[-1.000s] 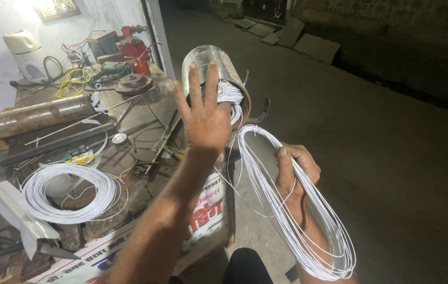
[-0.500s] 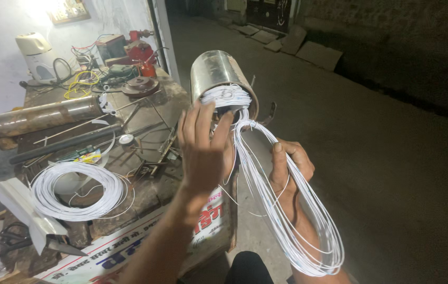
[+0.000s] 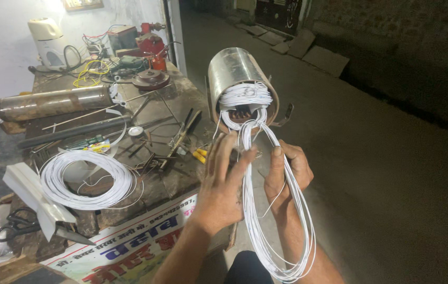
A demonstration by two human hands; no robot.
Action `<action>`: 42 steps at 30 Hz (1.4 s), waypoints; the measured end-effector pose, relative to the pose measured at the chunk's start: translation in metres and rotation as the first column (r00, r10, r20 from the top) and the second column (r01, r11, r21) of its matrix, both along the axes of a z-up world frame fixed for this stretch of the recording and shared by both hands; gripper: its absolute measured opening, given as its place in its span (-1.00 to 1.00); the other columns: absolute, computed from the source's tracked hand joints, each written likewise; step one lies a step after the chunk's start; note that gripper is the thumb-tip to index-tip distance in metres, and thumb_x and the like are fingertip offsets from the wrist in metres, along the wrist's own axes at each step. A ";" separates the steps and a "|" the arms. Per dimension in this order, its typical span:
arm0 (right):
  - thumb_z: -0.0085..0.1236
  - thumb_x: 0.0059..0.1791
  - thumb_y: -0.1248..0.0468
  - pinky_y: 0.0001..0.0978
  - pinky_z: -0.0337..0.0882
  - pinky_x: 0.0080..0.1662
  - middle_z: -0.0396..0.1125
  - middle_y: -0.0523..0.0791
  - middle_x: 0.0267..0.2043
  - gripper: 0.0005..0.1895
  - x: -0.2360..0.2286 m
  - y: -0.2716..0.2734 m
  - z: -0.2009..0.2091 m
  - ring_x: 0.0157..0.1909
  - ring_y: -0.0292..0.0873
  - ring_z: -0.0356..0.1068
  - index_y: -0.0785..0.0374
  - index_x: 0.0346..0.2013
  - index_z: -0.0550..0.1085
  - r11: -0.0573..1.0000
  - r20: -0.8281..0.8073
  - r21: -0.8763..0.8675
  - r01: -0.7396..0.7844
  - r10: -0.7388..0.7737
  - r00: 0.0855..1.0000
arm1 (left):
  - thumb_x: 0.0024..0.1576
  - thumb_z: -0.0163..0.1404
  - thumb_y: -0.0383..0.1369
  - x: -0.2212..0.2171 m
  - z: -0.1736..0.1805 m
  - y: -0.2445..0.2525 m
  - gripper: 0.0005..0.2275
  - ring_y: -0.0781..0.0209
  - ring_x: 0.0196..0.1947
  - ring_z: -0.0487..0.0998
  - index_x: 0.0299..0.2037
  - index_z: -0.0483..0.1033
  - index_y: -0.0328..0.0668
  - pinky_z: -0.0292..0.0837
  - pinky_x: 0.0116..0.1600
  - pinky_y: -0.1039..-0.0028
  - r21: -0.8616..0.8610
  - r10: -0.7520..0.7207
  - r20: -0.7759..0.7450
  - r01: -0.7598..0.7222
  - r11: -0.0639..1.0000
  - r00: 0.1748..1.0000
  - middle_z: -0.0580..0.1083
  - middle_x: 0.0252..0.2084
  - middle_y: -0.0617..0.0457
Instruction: The person winds white wire from a coil into a cylindrical metal container. They use pliers to cut the wire and a metal rod to press the coils down inside the container. The person repeats this process multiple times, filling the container with wire.
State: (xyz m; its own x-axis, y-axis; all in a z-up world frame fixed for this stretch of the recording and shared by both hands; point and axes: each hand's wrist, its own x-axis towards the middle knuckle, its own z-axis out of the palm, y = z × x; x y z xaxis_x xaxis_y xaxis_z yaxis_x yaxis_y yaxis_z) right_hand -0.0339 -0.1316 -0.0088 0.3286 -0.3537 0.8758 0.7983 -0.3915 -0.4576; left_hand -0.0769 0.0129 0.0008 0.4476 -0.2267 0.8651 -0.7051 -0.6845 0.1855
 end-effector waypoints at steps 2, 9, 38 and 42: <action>0.09 0.18 0.21 -0.41 0.43 -0.14 0.47 -0.01 -0.20 -0.76 -0.001 0.001 0.000 -0.22 -0.28 0.41 0.39 -0.16 0.48 1.000 0.005 -0.010 0.005 -0.005 1.000 | -0.08 0.17 -0.41 -0.002 -0.002 0.007 -0.32 -0.34 0.52 0.04 0.35 0.33 0.14 -0.02 0.52 -0.06 0.046 0.014 -0.036 -0.013 0.999 0.999 0.10 0.47 -0.26; 0.05 0.18 0.19 -0.43 0.36 -0.28 0.41 -0.10 -0.40 -0.73 -0.004 0.005 0.000 -0.37 -0.34 0.31 0.38 -0.18 0.52 0.995 -0.136 0.102 -0.001 0.015 0.991 | 0.12 0.13 -0.41 0.009 -0.011 0.009 -0.61 -0.21 0.40 0.26 0.19 0.48 -0.01 0.17 0.47 -0.06 -0.052 0.202 0.232 -0.195 0.979 0.951 0.26 0.34 -0.14; 0.42 -0.05 0.41 -0.20 0.37 -0.39 0.34 -0.03 -0.41 -0.75 0.052 -0.027 0.042 -0.42 -0.04 0.38 0.39 -0.18 0.51 0.749 0.434 -0.542 0.381 -0.140 0.890 | 0.05 0.27 -0.26 0.057 0.047 0.031 -0.78 0.04 -0.16 0.41 -0.23 0.56 -0.16 0.32 -0.06 0.20 -0.054 0.293 0.399 -0.297 0.953 0.869 0.39 -0.22 0.06; 0.42 -0.05 0.37 -0.19 0.35 -0.40 0.29 -0.06 -0.44 -0.76 0.064 -0.029 0.046 -0.43 -0.07 0.35 0.37 -0.18 0.52 0.717 0.423 -0.565 0.409 -0.174 0.889 | 0.06 0.26 -0.32 0.071 0.055 0.033 -0.83 0.05 -0.20 0.38 -0.32 0.53 -0.17 0.31 -0.11 0.23 0.010 0.245 0.401 -0.272 0.962 0.883 0.36 -0.29 0.05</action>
State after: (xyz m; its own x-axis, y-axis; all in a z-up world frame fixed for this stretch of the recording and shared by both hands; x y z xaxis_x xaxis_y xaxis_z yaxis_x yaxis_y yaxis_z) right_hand 0.0300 -0.1601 0.0375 -0.0321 0.2807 0.9592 0.6439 -0.7282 0.2347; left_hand -0.0063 0.0463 0.0558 0.1252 -0.2106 0.9695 -0.5072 -0.8534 -0.1198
